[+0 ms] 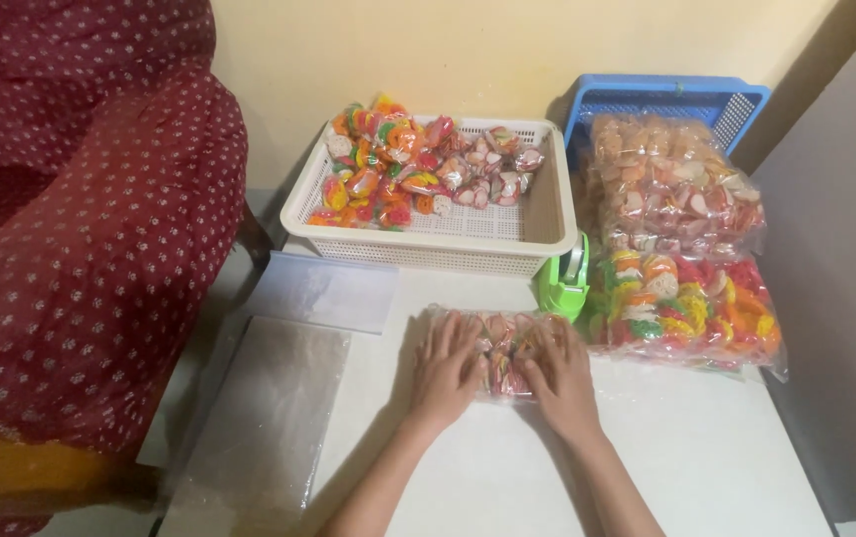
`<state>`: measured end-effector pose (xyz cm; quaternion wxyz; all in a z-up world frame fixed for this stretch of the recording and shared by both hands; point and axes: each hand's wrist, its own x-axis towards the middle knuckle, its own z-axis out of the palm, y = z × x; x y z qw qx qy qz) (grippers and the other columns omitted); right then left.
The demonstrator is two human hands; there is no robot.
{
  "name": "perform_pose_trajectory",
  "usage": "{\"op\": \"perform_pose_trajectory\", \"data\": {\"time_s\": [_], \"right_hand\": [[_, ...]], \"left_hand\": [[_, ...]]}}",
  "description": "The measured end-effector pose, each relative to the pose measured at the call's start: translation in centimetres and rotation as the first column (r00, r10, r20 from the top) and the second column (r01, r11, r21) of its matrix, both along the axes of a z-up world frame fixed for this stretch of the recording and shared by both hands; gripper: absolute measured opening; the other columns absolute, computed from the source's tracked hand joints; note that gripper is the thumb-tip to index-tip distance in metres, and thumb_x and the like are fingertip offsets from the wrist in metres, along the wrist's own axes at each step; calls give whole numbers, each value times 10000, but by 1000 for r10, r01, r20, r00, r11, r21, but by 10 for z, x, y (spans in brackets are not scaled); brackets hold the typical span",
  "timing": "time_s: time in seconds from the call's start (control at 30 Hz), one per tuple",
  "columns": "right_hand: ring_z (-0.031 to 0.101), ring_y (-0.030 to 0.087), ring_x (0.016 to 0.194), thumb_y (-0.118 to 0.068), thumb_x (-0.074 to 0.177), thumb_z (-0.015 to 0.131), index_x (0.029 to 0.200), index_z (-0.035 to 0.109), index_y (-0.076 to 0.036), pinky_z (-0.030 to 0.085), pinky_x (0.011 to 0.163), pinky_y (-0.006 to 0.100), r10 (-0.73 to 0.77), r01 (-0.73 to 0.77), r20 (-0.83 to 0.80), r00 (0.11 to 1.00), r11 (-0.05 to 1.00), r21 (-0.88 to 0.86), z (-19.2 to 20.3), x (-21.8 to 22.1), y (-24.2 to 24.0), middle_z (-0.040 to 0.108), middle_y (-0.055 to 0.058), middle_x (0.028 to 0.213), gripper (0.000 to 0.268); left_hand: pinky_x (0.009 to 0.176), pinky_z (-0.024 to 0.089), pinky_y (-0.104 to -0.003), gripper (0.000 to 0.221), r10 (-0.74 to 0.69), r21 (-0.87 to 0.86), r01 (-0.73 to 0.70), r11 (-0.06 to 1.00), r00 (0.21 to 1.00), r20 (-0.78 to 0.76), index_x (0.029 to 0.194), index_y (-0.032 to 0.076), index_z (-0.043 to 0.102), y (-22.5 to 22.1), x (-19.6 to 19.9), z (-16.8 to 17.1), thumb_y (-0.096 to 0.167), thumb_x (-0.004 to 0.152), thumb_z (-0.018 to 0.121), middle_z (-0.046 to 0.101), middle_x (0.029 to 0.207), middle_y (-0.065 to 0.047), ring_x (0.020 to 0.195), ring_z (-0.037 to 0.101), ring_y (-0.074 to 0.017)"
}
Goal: The person is packing small wrapped food items into clear plastic bags from a white basket.
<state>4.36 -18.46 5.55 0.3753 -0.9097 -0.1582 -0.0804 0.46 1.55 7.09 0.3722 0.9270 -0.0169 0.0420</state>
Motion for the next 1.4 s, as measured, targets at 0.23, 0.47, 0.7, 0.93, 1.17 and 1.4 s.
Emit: {"op": "perform_pose_trajectory", "data": {"time_s": [0.23,0.47,0.7,0.93,1.17,1.4], "right_hand": [[163,416,1564,-471,1028,474,1530,499,-226,236,1263,495,15,-36,-108,994,980,-198,-3,3,-3,333,111,1662,559],[253,365,1544,-521,997,445,1563,436,-320,286,1205,560,-4,26,49,999,888,-459,-18,17,5,322,43,1675,600],[221,264,1562,-416,1025,222,1626,279,-261,93,1251,556,49,-30,8,999,714,-699,-38,34,38,311,-5,1677,623],[238,236,1559,-417,1039,206,1631,269,-251,110,1250,550,61,0,60,996,707,-707,-44,35,36,332,-26,1670,618],[306,339,1520,-332,965,485,1586,378,-157,197,1240,560,28,-23,15,999,966,-258,-23,18,13,365,125,1637,654],[239,386,1552,-605,1043,378,1623,316,-94,169,1277,523,-92,209,-451,888,953,217,-50,20,-26,345,215,1639,775]], "left_hand": [[1140,205,-747,550,-103,308,117,944,993,-60,1566,267,447,-9,7,-3,457,1052,407,226,1710,-94,1563,92,-448],[1158,105,-743,550,-82,315,81,946,997,-10,1551,231,469,-18,11,4,452,1056,374,271,1693,-115,1570,90,-435],[1212,115,-630,590,-122,399,92,912,991,50,1561,126,437,-23,47,-37,427,1100,224,339,1672,-72,1578,177,-323],[1205,117,-648,568,-127,446,86,891,990,64,1550,95,445,-21,45,-34,374,1095,250,359,1662,-67,1557,234,-325],[1236,94,-609,583,-88,-4,88,996,996,5,1594,94,367,-1,42,-38,361,1077,337,244,1705,-90,1575,169,-339],[1252,229,-562,639,108,-322,-115,940,993,-39,1564,-41,333,37,11,-77,336,1063,454,372,1567,-335,1482,336,-476]]}}
